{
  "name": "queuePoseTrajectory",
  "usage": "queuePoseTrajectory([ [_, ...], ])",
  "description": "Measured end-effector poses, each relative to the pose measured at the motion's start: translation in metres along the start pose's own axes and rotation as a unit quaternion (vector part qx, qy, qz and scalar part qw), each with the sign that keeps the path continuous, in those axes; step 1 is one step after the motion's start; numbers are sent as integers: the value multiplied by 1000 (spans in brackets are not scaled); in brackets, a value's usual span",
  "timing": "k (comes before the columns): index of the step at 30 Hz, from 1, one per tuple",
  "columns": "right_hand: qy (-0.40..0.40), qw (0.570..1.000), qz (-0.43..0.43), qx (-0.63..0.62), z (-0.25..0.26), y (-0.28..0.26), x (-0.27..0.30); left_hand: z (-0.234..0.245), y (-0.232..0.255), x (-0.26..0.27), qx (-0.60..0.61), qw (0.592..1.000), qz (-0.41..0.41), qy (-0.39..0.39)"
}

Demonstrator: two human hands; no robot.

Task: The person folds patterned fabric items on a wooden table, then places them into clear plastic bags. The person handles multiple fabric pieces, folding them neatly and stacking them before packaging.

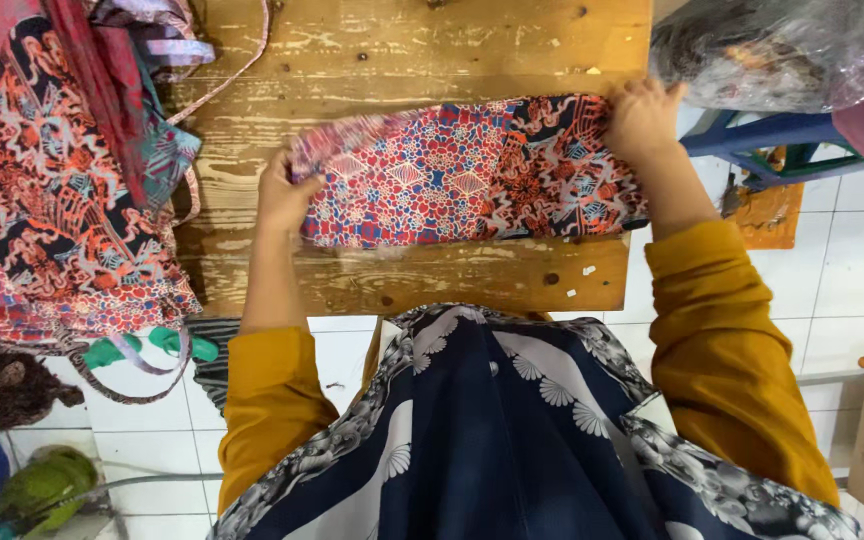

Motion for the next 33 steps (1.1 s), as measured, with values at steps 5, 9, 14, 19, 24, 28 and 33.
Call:
queuePoseTrajectory([
  [5, 116, 982, 84, -124, -1, 5, 16, -8, -10, 21, -9, 997, -68, -40],
  [9, 77, 987, 82, -117, -9, 5, 13, -4, -28, 16, -10, 1000, -1, -18],
  [14, 59, 950, 5, -308, 42, 41, 31, 19, 18, 3, -13, 990, -139, -28],
  [19, 147, 946, 86, -275, 121, 28, 73, 44, 55, 35, -81, 986, -148, -10],
  [24, 103, 934, 102, -326, 110, 55, 106, 32, 56, 89, -35, 989, -127, -64],
  [28, 40, 968, 112, -219, 88, 68, 67, 28, 29, 111, 27, 990, -130, -38],
  [33, 55, 964, 250, -67, 132, -36, -71, 39, -58, 157, 121, 990, 49, 51],
])
Point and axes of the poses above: each hand's wrist, its own x-axis away from the middle knuckle, its own z-axis out of the back of the hand, y = z × x, the point moved 10 cm from there along -x, towards the middle knuckle, and after that the axes turned 2 degrees about z, right-handed, at the moved point
